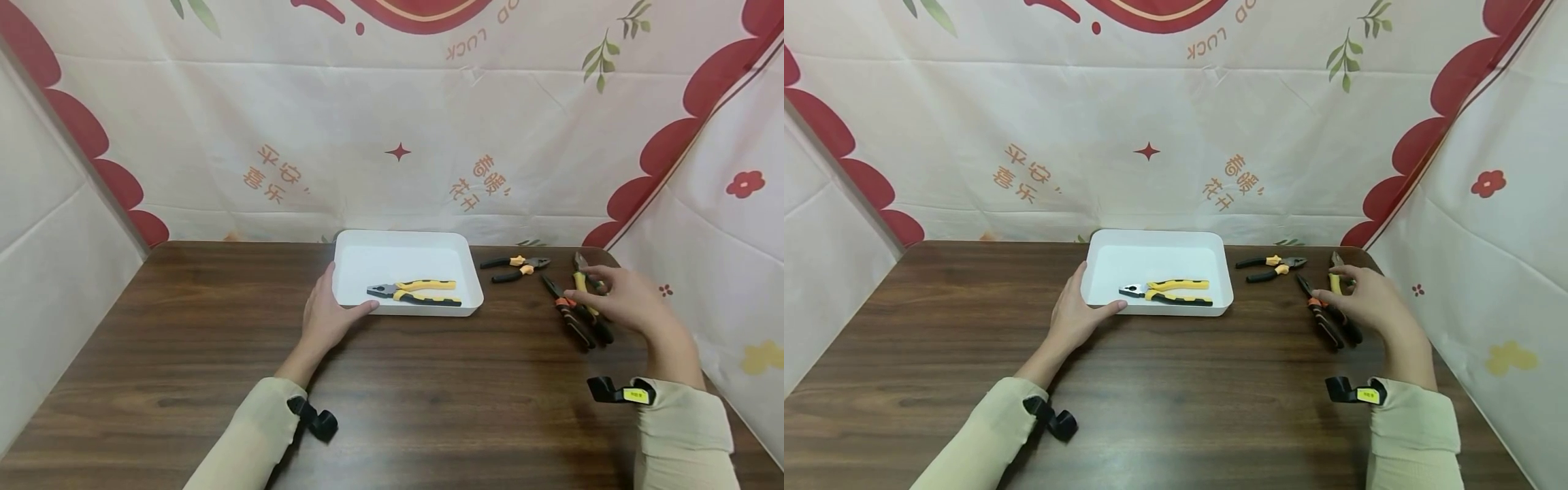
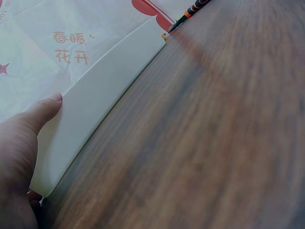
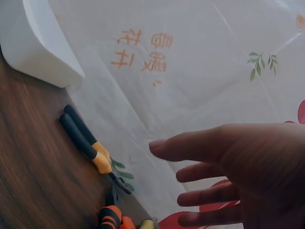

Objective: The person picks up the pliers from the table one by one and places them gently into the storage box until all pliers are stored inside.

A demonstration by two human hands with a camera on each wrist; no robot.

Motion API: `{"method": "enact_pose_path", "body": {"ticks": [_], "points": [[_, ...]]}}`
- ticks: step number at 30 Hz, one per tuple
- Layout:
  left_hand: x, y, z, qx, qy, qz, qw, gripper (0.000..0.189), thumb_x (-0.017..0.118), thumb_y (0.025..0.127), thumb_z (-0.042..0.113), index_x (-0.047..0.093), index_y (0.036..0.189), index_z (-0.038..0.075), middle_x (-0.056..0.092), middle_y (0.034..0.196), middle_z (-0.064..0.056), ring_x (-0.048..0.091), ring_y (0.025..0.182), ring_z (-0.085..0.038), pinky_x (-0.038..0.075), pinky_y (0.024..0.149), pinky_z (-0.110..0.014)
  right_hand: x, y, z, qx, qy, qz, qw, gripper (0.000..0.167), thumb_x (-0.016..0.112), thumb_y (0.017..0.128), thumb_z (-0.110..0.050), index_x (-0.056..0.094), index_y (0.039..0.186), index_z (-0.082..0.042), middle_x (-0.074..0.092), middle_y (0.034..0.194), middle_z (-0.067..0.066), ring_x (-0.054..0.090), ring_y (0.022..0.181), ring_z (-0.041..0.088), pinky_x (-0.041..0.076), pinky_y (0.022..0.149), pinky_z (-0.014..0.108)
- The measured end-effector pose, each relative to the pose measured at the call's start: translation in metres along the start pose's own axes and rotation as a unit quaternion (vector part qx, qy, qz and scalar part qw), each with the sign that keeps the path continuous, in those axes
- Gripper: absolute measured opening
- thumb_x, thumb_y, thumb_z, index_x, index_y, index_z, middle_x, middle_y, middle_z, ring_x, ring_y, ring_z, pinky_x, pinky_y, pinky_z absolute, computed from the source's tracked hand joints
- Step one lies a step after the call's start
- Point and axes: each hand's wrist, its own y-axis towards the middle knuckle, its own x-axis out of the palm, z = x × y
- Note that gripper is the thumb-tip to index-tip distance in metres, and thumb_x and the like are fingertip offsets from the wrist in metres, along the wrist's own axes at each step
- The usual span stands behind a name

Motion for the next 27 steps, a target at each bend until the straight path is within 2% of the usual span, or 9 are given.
{"method": "enact_pose_path", "body": {"ticks": [4,10,15,22,27], "points": [[0.000,0.000,0.001,-0.002,0.003,-0.003,1.0000,0.118,0.083,0.073,0.059,0.020,0.162,0.014,0.033,0.164,-0.012,0.035,0.150,-0.033,0.030,0.121,-0.057,0.004,0.000,0.004,0.010,-0.001,-0.027,0.9996,0.076,0.067,0.093,-0.050,0.052,0.139,0.009,0.063,0.123,0.037,0.064,0.103,0.047,0.055,0.073,0.048],[0.000,0.000,0.001,0.000,0.007,-0.004,1.0000,0.118,0.083,0.073,0.058,0.019,0.162,0.013,0.034,0.163,-0.013,0.036,0.149,-0.034,0.031,0.120,-0.057,0.009,0.001,0.009,0.018,-0.015,-0.053,0.9983,0.077,0.065,0.094,-0.051,0.050,0.139,0.010,0.059,0.128,0.040,0.060,0.111,0.054,0.053,0.081,0.058],[0.000,0.000,0.002,0.000,0.009,-0.003,1.0000,0.118,0.083,0.073,0.058,0.020,0.162,0.012,0.035,0.163,-0.013,0.036,0.149,-0.034,0.031,0.120,-0.056,0.013,0.003,0.013,0.028,-0.024,-0.067,0.9971,0.079,0.068,0.091,-0.053,0.052,0.135,0.011,0.061,0.123,0.039,0.063,0.105,0.052,0.053,0.079,0.057],[0.000,-0.001,0.001,-0.003,0.006,-0.003,1.0000,0.118,0.083,0.073,0.057,0.020,0.162,0.013,0.034,0.163,-0.012,0.036,0.149,-0.034,0.030,0.121,-0.056,0.020,0.008,0.017,0.040,-0.028,-0.085,0.9952,0.073,0.072,0.087,-0.055,0.059,0.129,0.004,0.064,0.117,0.037,0.065,0.096,0.047,0.054,0.071,0.050],[0.000,0.000,0.001,-0.003,0.009,-0.005,0.9999,0.118,0.083,0.074,0.058,0.019,0.162,0.013,0.033,0.163,-0.013,0.035,0.150,-0.034,0.030,0.121,-0.057,0.022,0.010,0.018,0.047,-0.028,-0.091,0.9943,0.077,0.075,0.083,-0.056,0.058,0.129,0.005,0.064,0.116,0.037,0.066,0.093,0.044,0.054,0.069,0.048]]}}
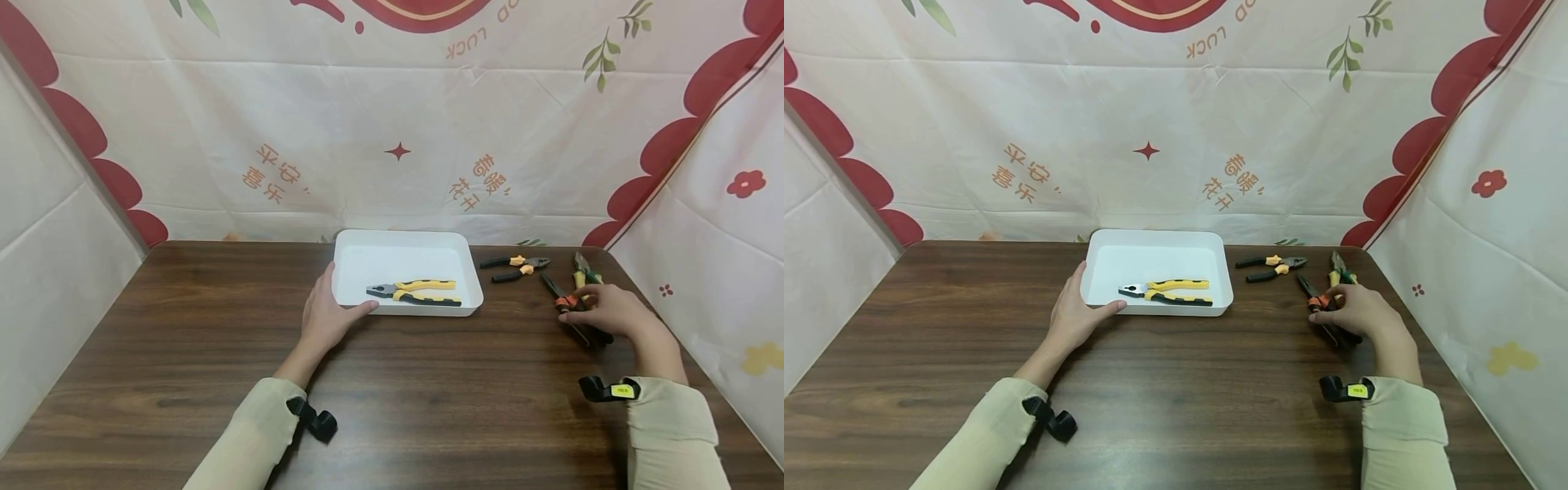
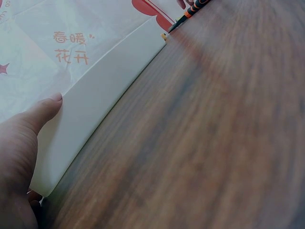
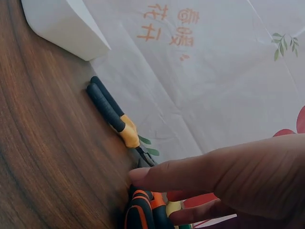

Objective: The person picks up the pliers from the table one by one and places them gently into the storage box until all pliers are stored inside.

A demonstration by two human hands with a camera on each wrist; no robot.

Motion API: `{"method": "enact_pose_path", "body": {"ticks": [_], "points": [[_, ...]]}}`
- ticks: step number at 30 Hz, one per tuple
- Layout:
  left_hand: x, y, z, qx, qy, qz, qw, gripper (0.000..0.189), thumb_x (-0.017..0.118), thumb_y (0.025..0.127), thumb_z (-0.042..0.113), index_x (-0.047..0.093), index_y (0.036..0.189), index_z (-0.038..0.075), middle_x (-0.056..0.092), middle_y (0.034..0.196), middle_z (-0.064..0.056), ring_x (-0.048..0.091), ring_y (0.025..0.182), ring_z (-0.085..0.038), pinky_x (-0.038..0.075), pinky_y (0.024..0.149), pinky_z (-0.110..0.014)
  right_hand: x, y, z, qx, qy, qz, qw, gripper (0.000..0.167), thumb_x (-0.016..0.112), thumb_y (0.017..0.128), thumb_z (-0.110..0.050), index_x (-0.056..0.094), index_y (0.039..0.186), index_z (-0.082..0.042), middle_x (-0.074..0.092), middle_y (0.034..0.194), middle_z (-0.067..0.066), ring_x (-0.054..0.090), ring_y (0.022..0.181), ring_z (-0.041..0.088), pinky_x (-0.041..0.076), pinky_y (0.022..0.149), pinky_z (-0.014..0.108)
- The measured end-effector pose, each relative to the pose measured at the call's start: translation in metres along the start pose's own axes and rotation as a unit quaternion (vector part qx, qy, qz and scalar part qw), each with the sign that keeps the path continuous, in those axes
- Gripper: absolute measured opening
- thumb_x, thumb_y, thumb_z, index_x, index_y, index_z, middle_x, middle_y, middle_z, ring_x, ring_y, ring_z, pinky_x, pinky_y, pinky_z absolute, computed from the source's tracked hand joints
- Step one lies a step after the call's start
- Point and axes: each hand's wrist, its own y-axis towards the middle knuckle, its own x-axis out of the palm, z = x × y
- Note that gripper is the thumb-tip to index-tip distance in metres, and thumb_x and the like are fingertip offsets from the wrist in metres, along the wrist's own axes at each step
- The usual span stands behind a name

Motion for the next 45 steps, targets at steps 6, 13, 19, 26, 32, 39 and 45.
{"method": "enact_pose_path", "body": {"ticks": [6,13,19,26,32,39,45], "points": [[0.001,0.001,-0.001,0.001,0.001,-0.001,1.0000,0.118,0.083,0.074,0.057,0.018,0.162,0.013,0.033,0.164,-0.012,0.035,0.150,-0.033,0.030,0.121,-0.057,0.002,0.001,0.000,0.008,0.001,-0.020,0.9998,0.084,0.079,0.079,-0.056,0.056,0.130,0.007,0.062,0.118,0.037,0.064,0.096,0.046,0.053,0.072,0.052],[0.001,0.001,-0.001,0.000,0.001,0.003,1.0000,0.118,0.083,0.073,0.057,0.019,0.162,0.014,0.034,0.163,-0.012,0.036,0.150,-0.033,0.031,0.121,-0.057,0.002,-0.002,-0.005,0.031,-0.002,-0.043,0.9986,0.083,0.080,0.079,-0.043,0.050,0.137,0.008,0.056,0.129,0.038,0.063,0.096,0.041,0.050,0.068,0.047],[0.002,0.001,-0.001,0.000,0.003,0.003,1.0000,0.118,0.083,0.073,0.058,0.019,0.162,0.014,0.035,0.163,-0.012,0.037,0.149,-0.033,0.032,0.120,-0.056,0.002,-0.001,-0.010,0.043,-0.009,-0.047,0.9980,0.078,0.078,0.079,-0.037,0.049,0.137,0.007,0.059,0.123,0.035,0.059,0.087,0.034,0.047,0.063,0.045],[0.002,0.000,-0.001,-0.001,0.002,0.001,1.0000,0.117,0.083,0.074,0.057,0.019,0.162,0.014,0.034,0.164,-0.012,0.035,0.150,-0.034,0.031,0.120,-0.057,0.004,0.000,-0.010,0.047,-0.013,-0.050,0.9975,0.079,0.077,0.081,-0.038,0.046,0.138,0.007,0.059,0.120,0.035,0.058,0.089,0.038,0.048,0.066,0.049],[0.002,0.000,-0.001,0.000,0.002,-0.001,1.0000,0.117,0.082,0.075,0.057,0.018,0.163,0.014,0.033,0.164,-0.012,0.035,0.150,-0.034,0.031,0.120,-0.059,0.004,0.001,-0.011,0.054,-0.012,-0.050,0.9972,0.078,0.076,0.081,-0.039,0.046,0.137,0.006,0.059,0.120,0.035,0.057,0.091,0.040,0.048,0.069,0.053],[0.001,-0.001,0.001,-0.001,-0.002,0.003,1.0000,0.117,0.083,0.074,0.057,0.019,0.162,0.014,0.033,0.164,-0.012,0.035,0.150,-0.034,0.030,0.120,-0.059,0.004,0.000,-0.012,0.066,-0.017,-0.050,0.9964,0.077,0.077,0.081,-0.041,0.048,0.134,0.006,0.058,0.119,0.035,0.056,0.093,0.043,0.047,0.070,0.057],[0.001,0.000,0.000,-0.001,0.002,0.000,1.0000,0.117,0.082,0.075,0.057,0.019,0.162,0.013,0.033,0.164,-0.013,0.035,0.150,-0.035,0.031,0.120,-0.059,0.006,0.002,-0.011,0.075,-0.011,-0.053,0.9957,0.082,0.076,0.081,-0.043,0.045,0.139,0.008,0.055,0.125,0.038,0.056,0.100,0.046,0.047,0.073,0.060]]}}
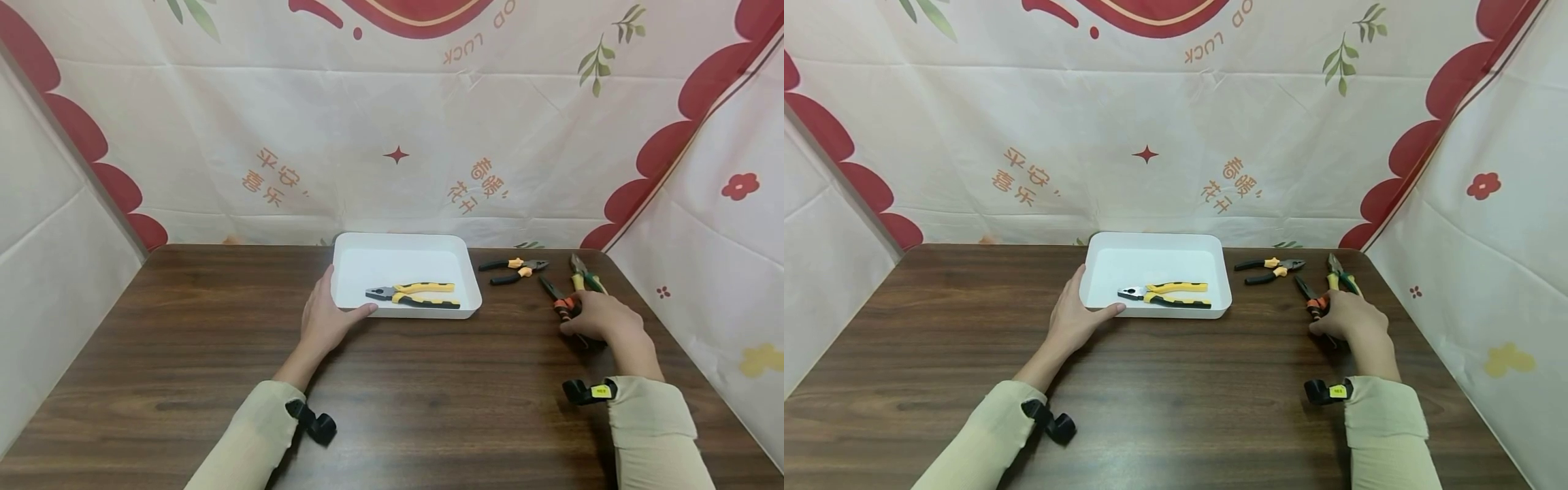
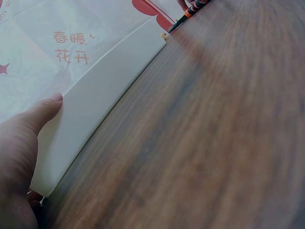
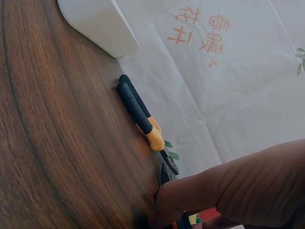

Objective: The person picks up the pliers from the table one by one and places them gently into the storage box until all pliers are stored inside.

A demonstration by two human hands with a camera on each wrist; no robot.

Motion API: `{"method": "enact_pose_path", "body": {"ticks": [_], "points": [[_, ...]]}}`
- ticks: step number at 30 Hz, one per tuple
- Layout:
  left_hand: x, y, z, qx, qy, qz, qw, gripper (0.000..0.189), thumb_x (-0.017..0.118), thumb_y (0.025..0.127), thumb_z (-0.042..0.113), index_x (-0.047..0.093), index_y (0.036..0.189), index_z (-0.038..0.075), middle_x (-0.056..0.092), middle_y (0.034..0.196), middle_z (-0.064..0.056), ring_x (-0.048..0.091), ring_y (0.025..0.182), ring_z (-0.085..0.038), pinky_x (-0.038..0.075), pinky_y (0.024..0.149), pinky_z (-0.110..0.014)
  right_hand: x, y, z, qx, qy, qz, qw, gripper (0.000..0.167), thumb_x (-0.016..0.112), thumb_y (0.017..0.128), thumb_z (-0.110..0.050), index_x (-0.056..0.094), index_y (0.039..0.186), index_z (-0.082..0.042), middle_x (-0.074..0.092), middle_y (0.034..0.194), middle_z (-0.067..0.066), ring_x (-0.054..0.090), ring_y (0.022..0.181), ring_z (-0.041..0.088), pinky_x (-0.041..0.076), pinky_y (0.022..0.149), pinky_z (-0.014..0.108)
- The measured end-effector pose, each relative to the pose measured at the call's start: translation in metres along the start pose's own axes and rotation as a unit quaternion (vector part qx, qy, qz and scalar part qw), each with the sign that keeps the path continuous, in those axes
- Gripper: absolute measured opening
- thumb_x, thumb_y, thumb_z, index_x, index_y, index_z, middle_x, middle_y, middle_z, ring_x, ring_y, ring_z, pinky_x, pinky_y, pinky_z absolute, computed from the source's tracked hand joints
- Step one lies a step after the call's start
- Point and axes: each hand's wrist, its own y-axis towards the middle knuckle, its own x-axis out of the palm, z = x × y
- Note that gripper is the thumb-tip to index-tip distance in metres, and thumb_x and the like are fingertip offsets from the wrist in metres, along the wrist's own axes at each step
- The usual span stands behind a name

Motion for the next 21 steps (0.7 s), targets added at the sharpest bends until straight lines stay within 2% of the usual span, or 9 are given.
{"method": "enact_pose_path", "body": {"ticks": [4,11,16,21], "points": [[-0.0004,-0.0003,0.0002,-0.001,0.001,0.000,1.0000,0.117,0.082,0.075,0.056,0.018,0.162,0.013,0.033,0.164,-0.013,0.035,0.150,-0.034,0.031,0.120,-0.058,0.0009,0.0006,0.0004,0.009,0.005,0.000,0.9999,0.085,0.077,0.081,-0.044,0.044,0.140,0.007,0.054,0.126,0.038,0.055,0.101,0.047,0.046,0.073,0.060],[-0.0013,-0.0006,0.0010,0.002,0.003,0.001,1.0000,0.117,0.082,0.075,0.056,0.018,0.162,0.013,0.033,0.163,-0.014,0.035,0.150,-0.035,0.031,0.120,-0.058,0.0021,0.0000,-0.0029,0.024,0.007,0.016,0.9996,0.080,0.078,0.079,-0.045,0.049,0.134,0.005,0.057,0.118,0.036,0.056,0.093,0.042,0.046,0.068,0.056],[-0.0012,-0.0006,0.0010,-0.001,0.003,0.000,1.0000,0.117,0.082,0.074,0.057,0.019,0.162,0.013,0.033,0.163,-0.013,0.035,0.150,-0.034,0.030,0.120,-0.058,0.0020,-0.0010,-0.0050,0.023,0.006,0.022,0.9995,0.079,0.078,0.078,-0.044,0.050,0.133,0.004,0.059,0.116,0.034,0.057,0.090,0.041,0.045,0.065,0.053],[-0.0005,0.0000,0.0009,-0.004,0.001,-0.002,1.0000,0.117,0.082,0.074,0.058,0.019,0.162,0.014,0.034,0.163,-0.013,0.035,0.150,-0.034,0.030,0.120,-0.058,0.0029,-0.0012,-0.0054,0.012,0.007,0.027,0.9995,0.081,0.078,0.078,-0.046,0.050,0.137,0.003,0.059,0.120,0.035,0.057,0.092,0.042,0.045,0.065,0.053]]}}
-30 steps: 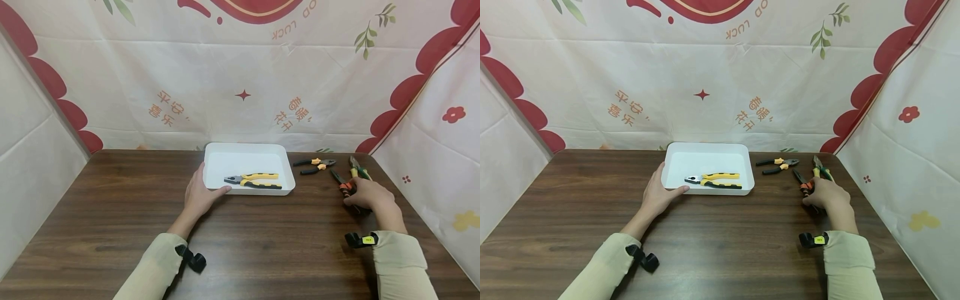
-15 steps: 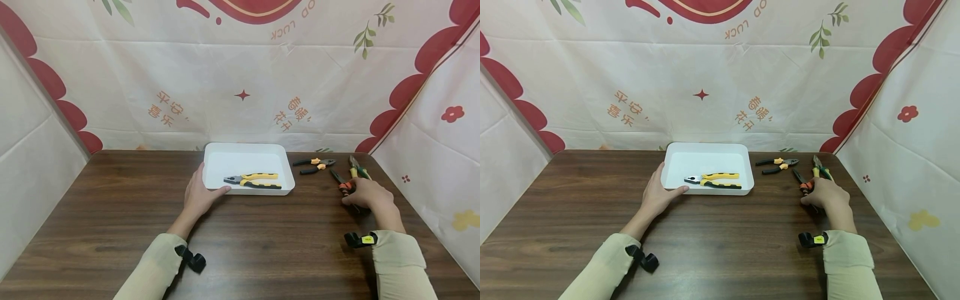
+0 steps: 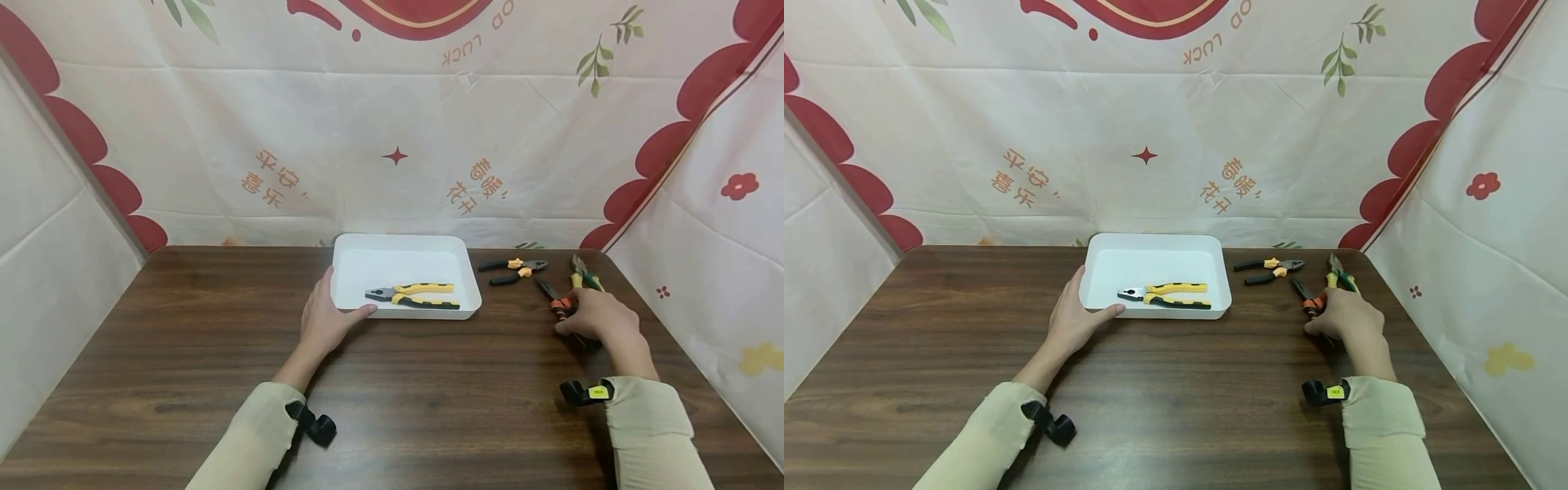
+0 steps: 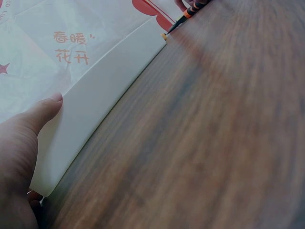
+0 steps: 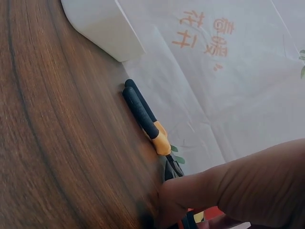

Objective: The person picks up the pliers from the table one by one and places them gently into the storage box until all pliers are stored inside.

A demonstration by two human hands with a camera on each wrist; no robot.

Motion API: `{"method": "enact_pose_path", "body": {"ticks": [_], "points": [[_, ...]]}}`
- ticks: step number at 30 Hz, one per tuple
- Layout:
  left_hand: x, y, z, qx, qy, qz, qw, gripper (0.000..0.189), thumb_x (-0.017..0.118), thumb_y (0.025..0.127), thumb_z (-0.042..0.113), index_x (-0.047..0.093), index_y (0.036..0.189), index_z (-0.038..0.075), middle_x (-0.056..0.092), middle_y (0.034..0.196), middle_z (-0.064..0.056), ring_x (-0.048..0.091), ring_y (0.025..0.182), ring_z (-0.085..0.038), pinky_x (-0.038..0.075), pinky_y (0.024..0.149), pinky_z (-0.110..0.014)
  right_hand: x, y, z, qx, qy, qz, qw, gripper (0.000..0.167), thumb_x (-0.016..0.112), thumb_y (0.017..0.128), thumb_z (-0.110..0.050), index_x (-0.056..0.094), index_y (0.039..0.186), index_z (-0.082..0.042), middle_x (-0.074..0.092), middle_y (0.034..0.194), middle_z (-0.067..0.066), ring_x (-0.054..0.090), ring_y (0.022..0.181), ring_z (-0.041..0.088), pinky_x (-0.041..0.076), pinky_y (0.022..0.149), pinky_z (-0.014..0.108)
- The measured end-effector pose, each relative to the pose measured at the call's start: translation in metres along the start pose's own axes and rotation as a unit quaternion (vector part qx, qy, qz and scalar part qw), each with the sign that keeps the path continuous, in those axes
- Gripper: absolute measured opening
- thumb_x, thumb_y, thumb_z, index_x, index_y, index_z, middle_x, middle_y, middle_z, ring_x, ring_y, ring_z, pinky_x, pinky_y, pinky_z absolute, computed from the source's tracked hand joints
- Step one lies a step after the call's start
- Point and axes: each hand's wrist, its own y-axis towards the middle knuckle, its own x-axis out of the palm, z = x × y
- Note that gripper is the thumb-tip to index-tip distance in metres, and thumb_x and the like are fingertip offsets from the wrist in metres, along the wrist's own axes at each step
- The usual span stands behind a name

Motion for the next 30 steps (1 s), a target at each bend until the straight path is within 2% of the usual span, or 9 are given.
{"method": "enact_pose_path", "body": {"ticks": [4,8,13,22,26,30], "points": [[-0.001,0.000,0.000,0.003,-0.001,0.002,1.0000,0.118,0.083,0.074,0.058,0.019,0.162,0.014,0.034,0.163,-0.013,0.035,0.150,-0.034,0.031,0.120,-0.058,0.000,0.002,0.000,-0.026,0.006,0.007,0.9996,0.079,0.078,0.078,-0.045,0.053,0.136,0.002,0.060,0.120,0.033,0.058,0.093,0.041,0.047,0.066,0.051],[-0.002,0.000,-0.001,0.005,-0.001,0.004,1.0000,0.118,0.083,0.074,0.058,0.019,0.162,0.014,0.034,0.163,-0.013,0.035,0.150,-0.033,0.032,0.120,-0.058,0.000,0.006,0.001,-0.057,0.027,0.009,0.9980,0.076,0.078,0.080,-0.044,0.055,0.135,0.002,0.063,0.115,0.029,0.059,0.090,0.036,0.048,0.066,0.042],[-0.002,0.000,-0.002,0.005,-0.001,0.006,1.0000,0.118,0.083,0.074,0.058,0.019,0.162,0.014,0.034,0.163,-0.012,0.035,0.150,-0.033,0.032,0.120,-0.058,-0.001,0.008,-0.001,-0.077,0.054,0.007,0.9956,0.074,0.078,0.081,-0.041,0.055,0.134,0.004,0.065,0.109,0.025,0.059,0.086,0.030,0.046,0.065,0.033],[-0.003,-0.004,-0.003,0.003,-0.001,0.006,1.0000,0.119,0.083,0.073,0.060,0.020,0.162,0.014,0.035,0.163,-0.012,0.037,0.148,-0.034,0.033,0.119,-0.057,0.003,0.004,-0.006,-0.091,0.093,-0.003,0.9915,0.075,0.078,0.082,-0.036,0.051,0.137,0.007,0.064,0.124,0.031,0.064,0.096,0.031,0.053,0.068,0.033],[-0.002,-0.005,-0.004,0.000,-0.002,0.003,1.0000,0.119,0.083,0.072,0.060,0.020,0.162,0.014,0.035,0.163,-0.012,0.037,0.148,-0.034,0.034,0.118,-0.058,0.005,0.001,-0.008,-0.101,0.103,0.002,0.9896,0.074,0.078,0.081,-0.034,0.051,0.137,0.007,0.066,0.122,0.029,0.063,0.095,0.028,0.050,0.066,0.031],[0.001,-0.001,-0.002,0.003,-0.005,0.007,1.0000,0.118,0.082,0.073,0.060,0.020,0.162,0.014,0.035,0.163,-0.012,0.037,0.148,-0.033,0.034,0.119,-0.058,0.002,0.000,-0.014,-0.111,0.106,0.017,0.9880,0.074,0.079,0.081,-0.032,0.051,0.138,0.007,0.065,0.121,0.029,0.064,0.098,0.031,0.051,0.067,0.031]]}}
